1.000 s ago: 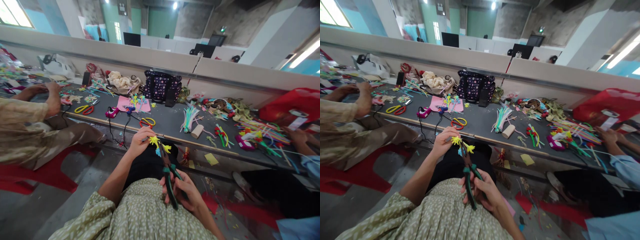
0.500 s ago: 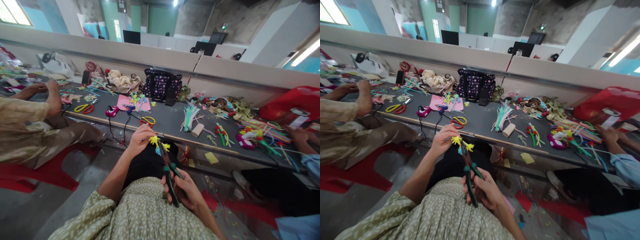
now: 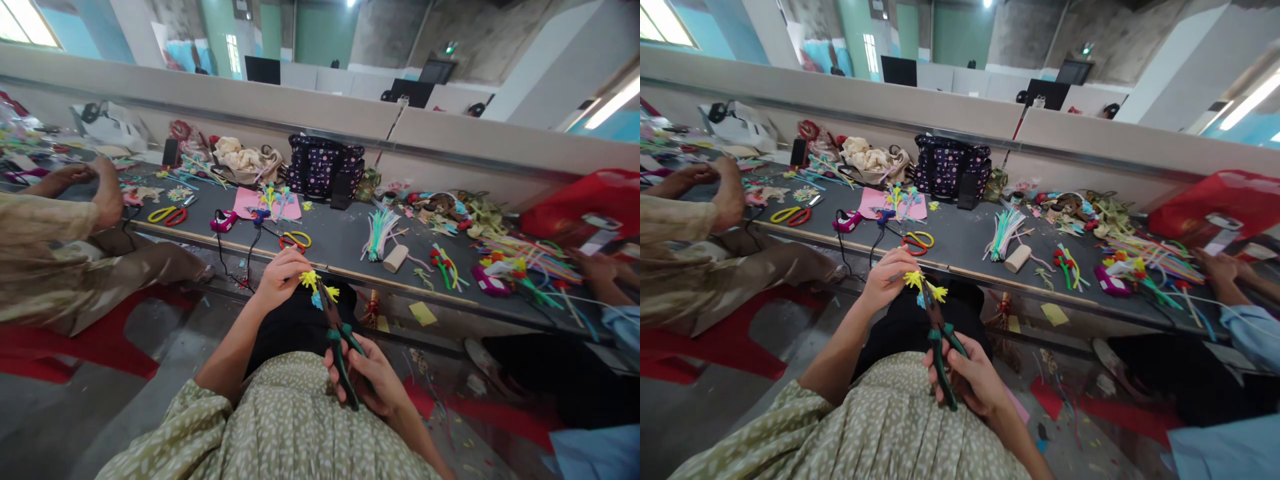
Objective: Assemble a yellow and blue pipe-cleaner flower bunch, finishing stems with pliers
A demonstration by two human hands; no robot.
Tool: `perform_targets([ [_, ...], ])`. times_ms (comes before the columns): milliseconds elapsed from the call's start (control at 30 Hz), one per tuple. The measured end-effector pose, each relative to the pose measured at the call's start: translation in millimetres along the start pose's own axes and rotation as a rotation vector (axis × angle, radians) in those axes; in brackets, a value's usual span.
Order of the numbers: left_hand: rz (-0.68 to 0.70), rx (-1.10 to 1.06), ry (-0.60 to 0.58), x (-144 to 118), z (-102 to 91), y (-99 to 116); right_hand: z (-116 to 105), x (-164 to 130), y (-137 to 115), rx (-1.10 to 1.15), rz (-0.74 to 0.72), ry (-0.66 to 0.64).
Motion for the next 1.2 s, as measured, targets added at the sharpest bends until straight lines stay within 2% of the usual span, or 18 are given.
perform_targets([
  [167,0.02,0.009,0.019,0,-0.6,0,5,0,-3,-0.048,-0.047,0.042],
  [367,0.023,0.08,0.013,-1,-1.6,-2,8,-2,-7,-0.299,-0.072,0.157],
  [500,0.07,0.143,0.029,-4,-1.1,-5,6,-2,-7,-0.37,-0.066,0.192],
  [667,0.074,0.16,0.047,-4,1.2,-5,5,-2,-4,-0.327,-0.07,0.162],
  [1200,0.012,0.015,0.037,-5,3.4,-10,6,-2,-6,-0.077,-0.05,0.057],
])
Point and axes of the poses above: each hand's wrist, its own x-axis towards the middle knuckle, its own z-axis out of the palm, y = z × x, the point moved 2 cm from there along x, towards the middle knuckle, and after that the axes turned 5 degrees about -x, right-handed, at the moved point
